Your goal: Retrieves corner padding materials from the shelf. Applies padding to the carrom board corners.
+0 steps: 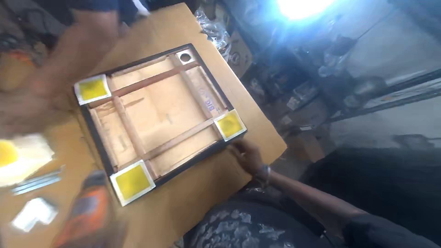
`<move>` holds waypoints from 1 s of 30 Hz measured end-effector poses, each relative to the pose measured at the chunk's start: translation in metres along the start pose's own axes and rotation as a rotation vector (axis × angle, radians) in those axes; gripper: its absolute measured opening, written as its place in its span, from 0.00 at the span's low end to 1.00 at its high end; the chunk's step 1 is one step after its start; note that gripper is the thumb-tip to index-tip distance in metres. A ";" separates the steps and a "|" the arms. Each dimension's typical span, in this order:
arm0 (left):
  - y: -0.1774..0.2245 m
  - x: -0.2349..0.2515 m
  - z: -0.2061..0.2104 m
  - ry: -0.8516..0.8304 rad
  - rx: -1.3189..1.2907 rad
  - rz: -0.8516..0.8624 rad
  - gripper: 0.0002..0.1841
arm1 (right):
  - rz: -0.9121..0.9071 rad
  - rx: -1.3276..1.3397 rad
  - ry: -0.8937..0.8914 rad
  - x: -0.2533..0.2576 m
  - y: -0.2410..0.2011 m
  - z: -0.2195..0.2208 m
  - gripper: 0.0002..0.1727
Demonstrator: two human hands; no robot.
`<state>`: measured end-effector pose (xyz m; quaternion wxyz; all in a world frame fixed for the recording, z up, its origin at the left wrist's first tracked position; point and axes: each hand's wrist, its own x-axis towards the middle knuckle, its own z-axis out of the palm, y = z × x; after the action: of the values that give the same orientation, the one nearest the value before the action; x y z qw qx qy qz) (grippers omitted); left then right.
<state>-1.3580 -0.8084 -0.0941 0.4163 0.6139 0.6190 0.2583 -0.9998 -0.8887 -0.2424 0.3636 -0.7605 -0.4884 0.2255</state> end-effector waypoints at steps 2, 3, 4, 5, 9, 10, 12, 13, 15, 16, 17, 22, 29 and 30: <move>0.015 0.002 0.050 -0.043 0.065 0.105 0.32 | 0.180 0.006 0.041 0.016 0.038 -0.043 0.20; 0.031 0.005 0.075 -0.088 0.118 0.162 0.32 | 0.230 0.059 0.032 0.025 0.056 -0.056 0.21; 0.045 0.011 0.101 -0.132 0.199 0.245 0.31 | 0.257 0.129 0.019 0.033 0.074 -0.062 0.22; 0.058 0.021 0.130 -0.161 0.299 0.318 0.29 | 0.277 0.207 -0.002 0.041 0.090 -0.063 0.22; 0.115 0.058 0.238 -0.286 0.408 -0.023 0.28 | 0.376 0.438 -0.077 0.061 0.123 -0.048 0.21; 0.126 0.068 0.259 -0.301 0.410 -0.079 0.27 | 0.409 0.454 -0.089 0.066 0.124 -0.047 0.20; 0.142 0.081 0.290 -0.322 0.454 -0.096 0.26 | 0.450 0.461 -0.120 0.069 0.124 -0.047 0.18; 0.146 0.088 0.302 -0.325 0.487 -0.095 0.26 | 0.458 0.472 -0.131 0.070 0.125 -0.047 0.18; 0.150 0.099 0.318 -0.349 0.510 -0.168 0.30 | 0.465 0.509 -0.145 0.071 0.129 -0.049 0.17; 0.150 0.102 0.323 -0.353 0.514 -0.210 0.32 | 0.477 0.526 -0.162 0.070 0.130 -0.051 0.17; 0.148 0.105 0.326 -0.343 0.515 -0.233 0.32 | 0.487 0.537 -0.179 0.071 0.130 -0.052 0.17; 0.149 0.105 0.335 -0.314 0.528 -0.232 0.30 | 0.505 0.566 -0.198 0.071 0.132 -0.054 0.16; 0.153 0.102 0.342 -0.328 0.597 -0.300 0.26 | 0.508 0.576 -0.223 0.072 0.136 -0.053 0.17; 0.151 0.095 0.338 -0.357 0.601 -0.306 0.27 | 0.512 0.572 -0.226 0.073 0.136 -0.054 0.16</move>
<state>-0.9847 -0.7634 -0.1628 0.3526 0.6445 0.6693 -0.1111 -0.8523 -0.8756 -0.3124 0.4366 -0.6963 -0.2373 0.5179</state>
